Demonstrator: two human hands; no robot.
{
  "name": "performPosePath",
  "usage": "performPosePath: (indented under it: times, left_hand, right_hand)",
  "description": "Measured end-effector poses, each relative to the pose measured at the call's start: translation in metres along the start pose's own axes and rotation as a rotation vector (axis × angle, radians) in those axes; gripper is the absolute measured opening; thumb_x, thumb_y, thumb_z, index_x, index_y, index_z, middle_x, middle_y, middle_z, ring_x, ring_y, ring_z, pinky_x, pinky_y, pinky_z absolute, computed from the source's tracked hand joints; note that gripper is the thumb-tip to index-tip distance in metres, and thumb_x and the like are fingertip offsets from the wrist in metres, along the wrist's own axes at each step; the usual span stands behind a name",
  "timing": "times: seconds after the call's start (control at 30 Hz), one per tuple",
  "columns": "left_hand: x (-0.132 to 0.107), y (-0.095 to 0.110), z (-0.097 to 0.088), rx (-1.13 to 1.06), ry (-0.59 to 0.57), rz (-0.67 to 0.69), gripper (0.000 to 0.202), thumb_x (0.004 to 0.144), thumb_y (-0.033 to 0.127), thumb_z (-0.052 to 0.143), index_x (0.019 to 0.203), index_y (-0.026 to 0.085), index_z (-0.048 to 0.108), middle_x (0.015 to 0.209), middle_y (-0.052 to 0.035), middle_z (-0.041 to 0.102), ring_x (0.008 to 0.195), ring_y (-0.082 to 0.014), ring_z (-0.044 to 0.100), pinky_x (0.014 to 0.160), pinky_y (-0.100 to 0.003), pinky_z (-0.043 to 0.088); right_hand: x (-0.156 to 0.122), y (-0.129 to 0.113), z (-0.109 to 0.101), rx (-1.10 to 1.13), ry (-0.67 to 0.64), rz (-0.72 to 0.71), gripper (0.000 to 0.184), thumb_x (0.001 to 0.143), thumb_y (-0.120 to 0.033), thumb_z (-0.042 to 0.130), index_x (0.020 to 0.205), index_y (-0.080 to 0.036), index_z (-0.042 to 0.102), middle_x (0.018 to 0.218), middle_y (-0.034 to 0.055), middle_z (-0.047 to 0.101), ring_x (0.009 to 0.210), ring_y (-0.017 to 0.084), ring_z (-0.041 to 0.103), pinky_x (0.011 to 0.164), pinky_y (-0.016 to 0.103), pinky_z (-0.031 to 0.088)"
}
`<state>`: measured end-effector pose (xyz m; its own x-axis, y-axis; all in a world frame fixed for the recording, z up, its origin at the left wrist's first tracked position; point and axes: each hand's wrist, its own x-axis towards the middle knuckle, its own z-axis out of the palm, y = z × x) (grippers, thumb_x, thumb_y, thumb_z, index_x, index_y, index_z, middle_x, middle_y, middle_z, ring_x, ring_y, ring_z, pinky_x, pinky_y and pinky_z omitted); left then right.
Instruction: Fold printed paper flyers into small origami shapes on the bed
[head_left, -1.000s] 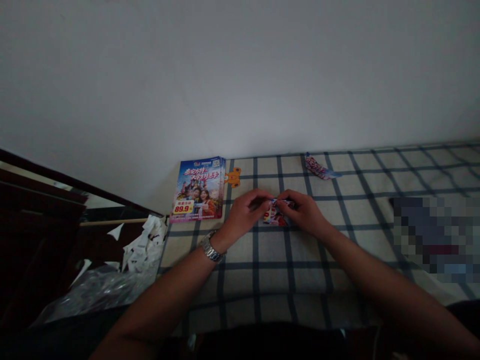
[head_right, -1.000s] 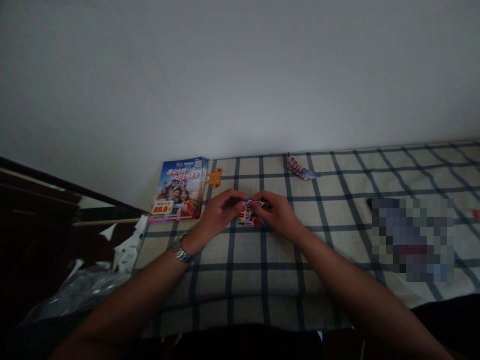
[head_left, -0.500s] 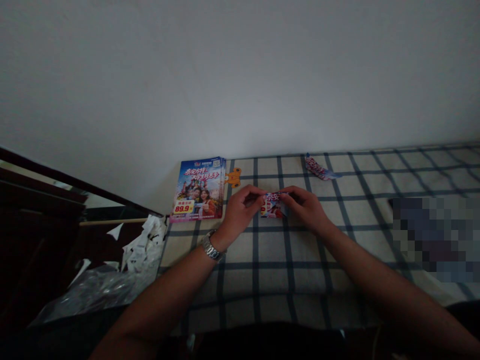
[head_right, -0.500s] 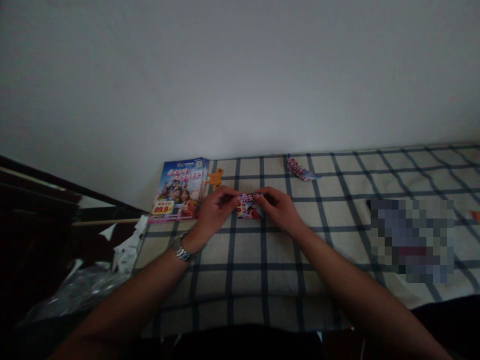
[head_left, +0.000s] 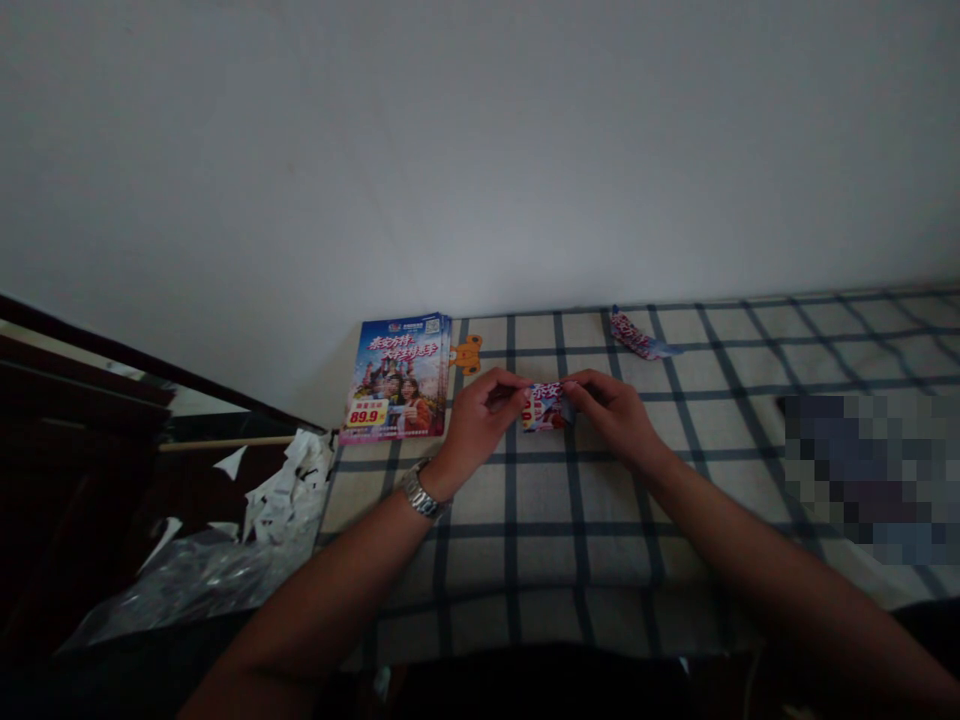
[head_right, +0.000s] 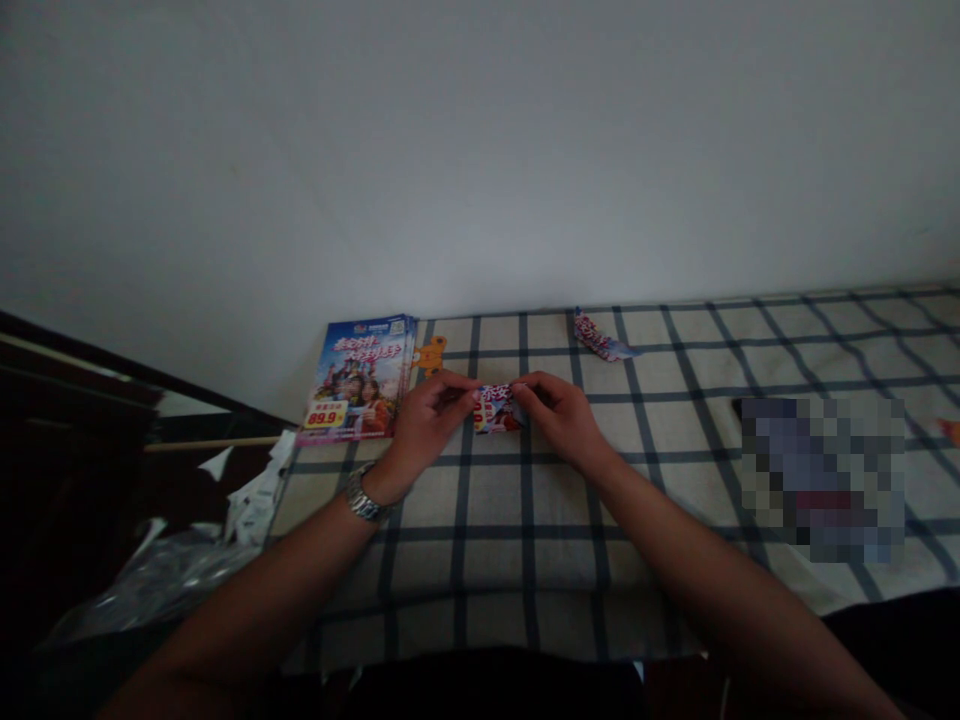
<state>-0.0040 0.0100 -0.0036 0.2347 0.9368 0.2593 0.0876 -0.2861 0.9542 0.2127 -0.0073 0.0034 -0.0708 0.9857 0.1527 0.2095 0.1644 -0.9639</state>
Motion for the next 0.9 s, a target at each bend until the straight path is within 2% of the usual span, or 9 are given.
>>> performPosePath:
  times: [0.2,0.47,0.73,0.9]
  left_hand:
    - [0.0010,-0.0005,-0.0004,-0.029,-0.003,0.003,0.018,0.094,0.035,0.074,0.102,0.019,0.072,0.099,-0.0052,0.077,0.088,-0.0165,0.075,0.080,-0.028,0.062]
    - [0.0018,-0.0003,-0.0008,-0.009,0.017,0.024,0.017,0.094,0.035,0.074,0.101,0.019,0.072,0.101,-0.0060,0.077,0.091,-0.0175,0.075,0.083,-0.030,0.063]
    - [0.0019,-0.0007,-0.0002,-0.048,-0.005,0.029,0.017,0.093,0.033,0.075,0.101,0.018,0.071,0.101,-0.0061,0.078,0.091,-0.0167,0.076,0.081,-0.028,0.063]
    - [0.0017,-0.0033,0.0010,-0.037,0.013,0.021,0.016,0.092,0.032,0.074,0.099,0.018,0.071,0.100,-0.0061,0.078,0.090,-0.0169,0.075,0.081,-0.029,0.063]
  right_hand:
    - [-0.0005,0.0003,-0.0014,-0.032,0.010,-0.015,0.037,0.095,-0.056,0.066,0.091,-0.020,0.075,0.083,0.0038,0.074,0.077,0.019,0.065,0.069,0.030,0.052]
    - [-0.0010,0.0009,-0.0021,-0.005,-0.007,0.009,0.037,0.096,-0.055,0.065,0.098,-0.021,0.080,0.095,0.0055,0.079,0.088,0.023,0.070,0.079,0.034,0.056]
    - [-0.0023,0.0030,-0.0035,-0.086,-0.014,-0.007,0.041,0.100,-0.055,0.059,0.093,-0.019,0.076,0.084,0.0046,0.072,0.078,0.021,0.064,0.070,0.032,0.051]
    - [-0.0007,-0.0002,-0.0010,-0.092,0.016,-0.026,0.040,0.099,-0.057,0.060,0.089,-0.021,0.074,0.083,0.0038,0.072,0.079,0.021,0.065,0.072,0.031,0.052]
